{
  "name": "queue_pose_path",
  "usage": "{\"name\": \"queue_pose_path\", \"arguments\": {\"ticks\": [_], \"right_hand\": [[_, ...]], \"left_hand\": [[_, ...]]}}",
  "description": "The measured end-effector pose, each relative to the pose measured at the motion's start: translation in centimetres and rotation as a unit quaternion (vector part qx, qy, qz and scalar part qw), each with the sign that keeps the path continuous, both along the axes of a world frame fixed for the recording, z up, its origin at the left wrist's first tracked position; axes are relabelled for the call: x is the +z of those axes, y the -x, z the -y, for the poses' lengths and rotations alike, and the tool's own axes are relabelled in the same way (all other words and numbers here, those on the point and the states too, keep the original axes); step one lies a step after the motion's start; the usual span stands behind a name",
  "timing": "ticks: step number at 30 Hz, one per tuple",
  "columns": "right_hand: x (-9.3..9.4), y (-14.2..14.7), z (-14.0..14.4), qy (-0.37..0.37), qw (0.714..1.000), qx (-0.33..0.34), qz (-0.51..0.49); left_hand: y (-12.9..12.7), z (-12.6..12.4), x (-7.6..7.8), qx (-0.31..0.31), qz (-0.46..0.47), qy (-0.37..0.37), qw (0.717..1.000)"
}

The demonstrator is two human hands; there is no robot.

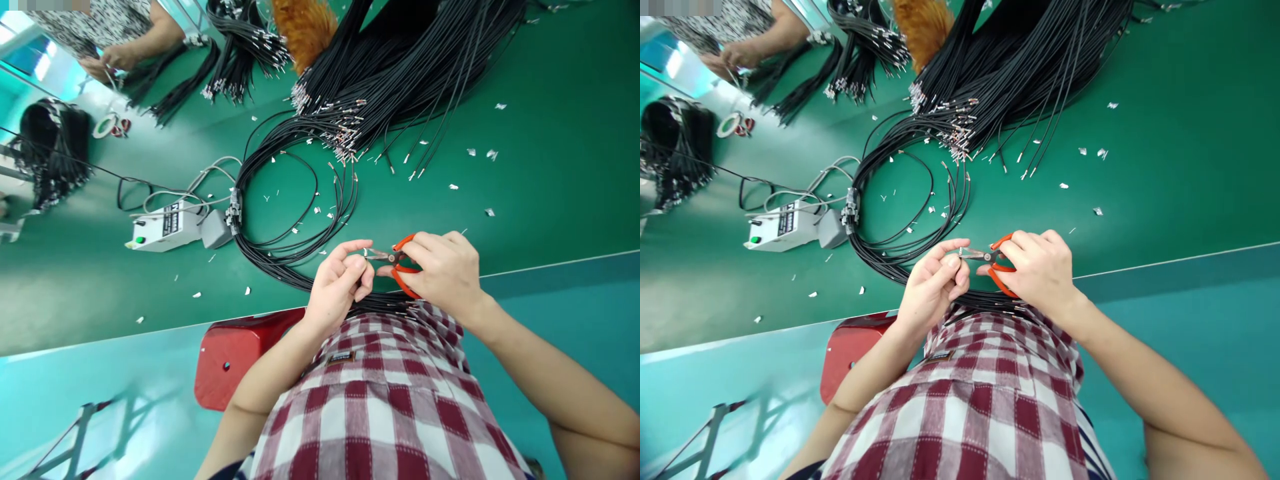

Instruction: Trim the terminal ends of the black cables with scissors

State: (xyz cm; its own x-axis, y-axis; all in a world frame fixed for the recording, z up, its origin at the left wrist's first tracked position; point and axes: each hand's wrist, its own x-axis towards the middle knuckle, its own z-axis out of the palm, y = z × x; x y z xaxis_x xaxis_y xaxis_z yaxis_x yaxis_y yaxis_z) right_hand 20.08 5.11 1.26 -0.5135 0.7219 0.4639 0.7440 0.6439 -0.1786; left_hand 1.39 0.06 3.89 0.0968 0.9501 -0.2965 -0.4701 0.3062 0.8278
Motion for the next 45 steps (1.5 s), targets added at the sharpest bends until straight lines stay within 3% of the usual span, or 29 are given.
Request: {"name": "queue_pose_path", "arguments": {"ticks": [13, 20, 24, 27, 29, 30, 33, 34, 35, 38, 45], "right_hand": [[0.3, -0.6, -0.2, 0.015, 0.999, 0.031, 0.024], [0.1, -0.6, -0.2, -0.016, 0.998, 0.016, 0.051], [-0.2, -0.5, -0.2, 0.023, 0.999, 0.029, 0.029], [-0.3, -0.4, -0.1, 0.106, 0.994, 0.028, -0.018], [-0.2, -0.3, -0.2, 0.225, 0.968, 0.036, -0.107], [-0.2, -0.3, -0.4, 0.300, 0.937, 0.041, -0.175], [0.2, -0.2, -1.1, 0.484, 0.774, 0.045, -0.406], [0.3, -0.2, -1.4, 0.516, 0.727, 0.042, -0.451], [0.5, -0.1, -1.5, 0.535, 0.703, 0.038, -0.468], [0.8, 0.2, -1.1, 0.543, 0.708, 0.028, -0.452], [1.3, 1.7, 0.7, 0.474, 0.714, 0.046, -0.514]], "left_hand": [[0.0, 0.0, 0.4, -0.019, -0.022, 0.001, 1.000], [0.0, -0.1, 0.6, -0.021, -0.007, 0.013, 1.000], [0.1, -0.2, 0.4, -0.021, -0.002, 0.012, 1.000], [0.2, -0.3, 0.3, -0.014, 0.002, 0.012, 1.000], [0.3, -0.4, 0.2, -0.011, 0.008, 0.013, 1.000], [0.3, -0.5, 0.2, -0.011, 0.011, 0.013, 1.000], [0.3, -0.5, 0.3, -0.018, 0.006, 0.005, 1.000], [0.2, -0.5, 0.3, -0.020, 0.001, 0.000, 1.000], [0.2, -0.4, 0.3, -0.021, -0.004, -0.004, 1.000], [0.0, -0.4, 0.3, -0.020, -0.012, -0.007, 1.000], [-0.4, -0.3, -0.2, -0.037, -0.015, -0.005, 0.999]]}}
